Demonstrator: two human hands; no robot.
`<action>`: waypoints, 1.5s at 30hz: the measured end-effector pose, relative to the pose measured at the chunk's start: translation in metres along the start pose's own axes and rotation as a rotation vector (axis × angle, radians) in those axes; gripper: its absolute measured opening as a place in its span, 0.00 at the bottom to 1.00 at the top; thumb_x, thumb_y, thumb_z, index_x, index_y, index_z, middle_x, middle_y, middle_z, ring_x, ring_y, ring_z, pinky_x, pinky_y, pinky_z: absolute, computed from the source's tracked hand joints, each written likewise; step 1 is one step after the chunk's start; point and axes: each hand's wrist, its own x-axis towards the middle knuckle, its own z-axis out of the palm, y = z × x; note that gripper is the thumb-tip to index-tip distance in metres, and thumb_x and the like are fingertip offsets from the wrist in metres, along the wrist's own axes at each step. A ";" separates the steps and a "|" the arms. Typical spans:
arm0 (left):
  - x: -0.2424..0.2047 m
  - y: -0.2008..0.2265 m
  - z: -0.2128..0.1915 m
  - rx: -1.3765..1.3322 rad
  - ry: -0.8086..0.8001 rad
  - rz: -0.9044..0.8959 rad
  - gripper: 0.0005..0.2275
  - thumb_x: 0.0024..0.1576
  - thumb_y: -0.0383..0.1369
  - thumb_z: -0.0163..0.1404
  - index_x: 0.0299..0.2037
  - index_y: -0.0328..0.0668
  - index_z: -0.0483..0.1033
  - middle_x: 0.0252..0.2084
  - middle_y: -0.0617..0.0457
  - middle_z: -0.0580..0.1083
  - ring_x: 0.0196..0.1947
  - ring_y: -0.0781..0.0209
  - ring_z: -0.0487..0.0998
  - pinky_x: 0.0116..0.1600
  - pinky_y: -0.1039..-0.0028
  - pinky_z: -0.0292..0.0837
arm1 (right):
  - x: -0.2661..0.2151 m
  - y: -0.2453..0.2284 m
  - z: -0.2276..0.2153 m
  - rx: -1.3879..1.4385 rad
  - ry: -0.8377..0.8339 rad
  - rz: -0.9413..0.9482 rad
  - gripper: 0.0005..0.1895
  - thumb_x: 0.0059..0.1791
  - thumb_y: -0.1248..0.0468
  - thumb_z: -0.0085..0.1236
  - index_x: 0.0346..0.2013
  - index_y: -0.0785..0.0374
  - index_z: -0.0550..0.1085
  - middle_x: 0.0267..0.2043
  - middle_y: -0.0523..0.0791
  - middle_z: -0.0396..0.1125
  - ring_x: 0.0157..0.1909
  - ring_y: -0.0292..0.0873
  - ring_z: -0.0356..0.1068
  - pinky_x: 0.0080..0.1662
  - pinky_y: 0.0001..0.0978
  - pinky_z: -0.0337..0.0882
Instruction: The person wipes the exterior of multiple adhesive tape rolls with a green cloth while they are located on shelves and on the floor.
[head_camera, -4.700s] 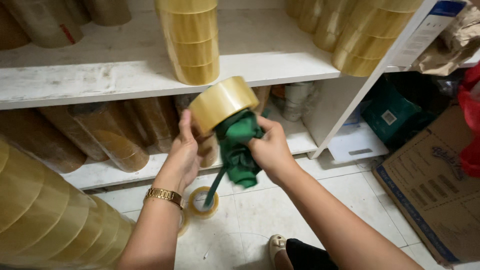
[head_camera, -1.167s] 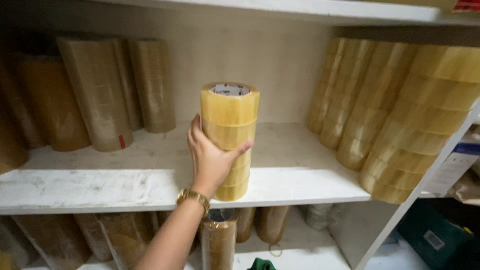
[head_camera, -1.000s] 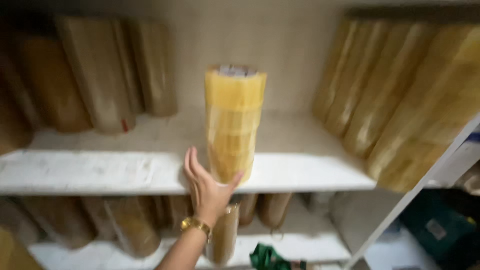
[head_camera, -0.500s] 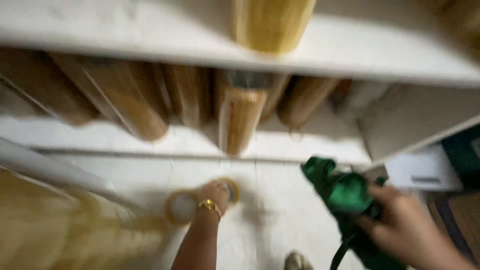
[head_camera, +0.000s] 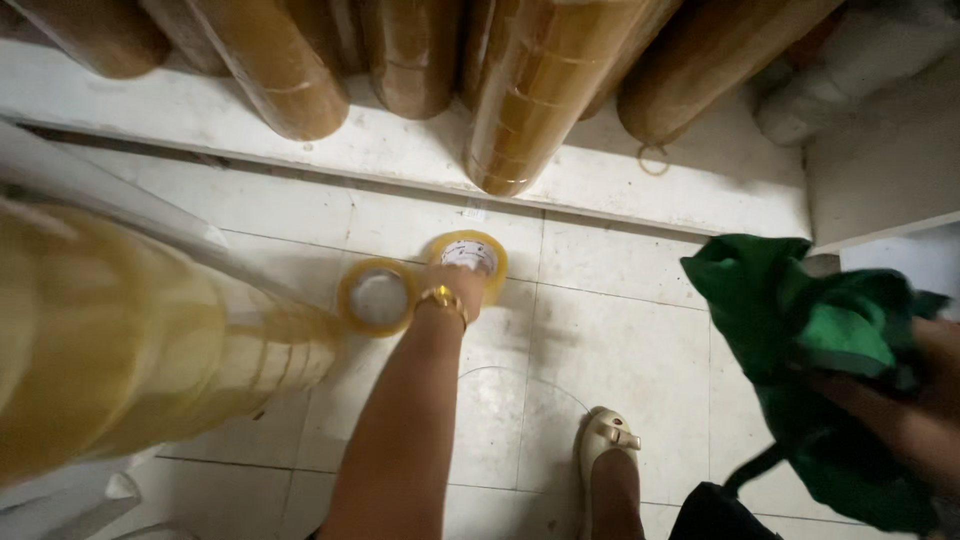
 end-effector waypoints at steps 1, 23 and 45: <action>0.010 -0.003 -0.006 -0.067 0.053 0.004 0.21 0.62 0.36 0.32 0.57 0.48 0.77 0.58 0.47 0.76 0.60 0.49 0.75 0.68 0.51 0.56 | -0.002 -0.003 -0.003 0.005 0.021 -0.015 0.18 0.39 0.69 0.71 0.43 0.68 0.82 0.35 0.53 0.77 0.36 0.49 0.75 0.41 0.39 0.73; -0.236 0.089 -0.241 -0.821 1.337 0.136 0.17 0.67 0.33 0.36 0.61 0.34 0.69 0.57 0.33 0.73 0.61 0.32 0.70 0.62 0.32 0.56 | -0.065 -0.229 -0.040 -0.210 0.635 -0.938 0.47 0.31 0.68 0.69 0.65 0.42 0.71 0.54 0.52 0.68 0.56 0.63 0.68 0.51 0.50 0.72; -0.263 0.117 -0.256 -0.858 1.539 0.394 0.13 0.63 0.31 0.40 0.26 0.37 0.67 0.25 0.49 0.66 0.28 0.57 0.66 0.35 0.64 0.59 | -0.025 -0.205 -0.043 -0.230 0.576 -0.522 0.47 0.32 0.74 0.60 0.65 0.39 0.68 0.59 0.50 0.60 0.51 0.60 0.68 0.36 0.56 0.73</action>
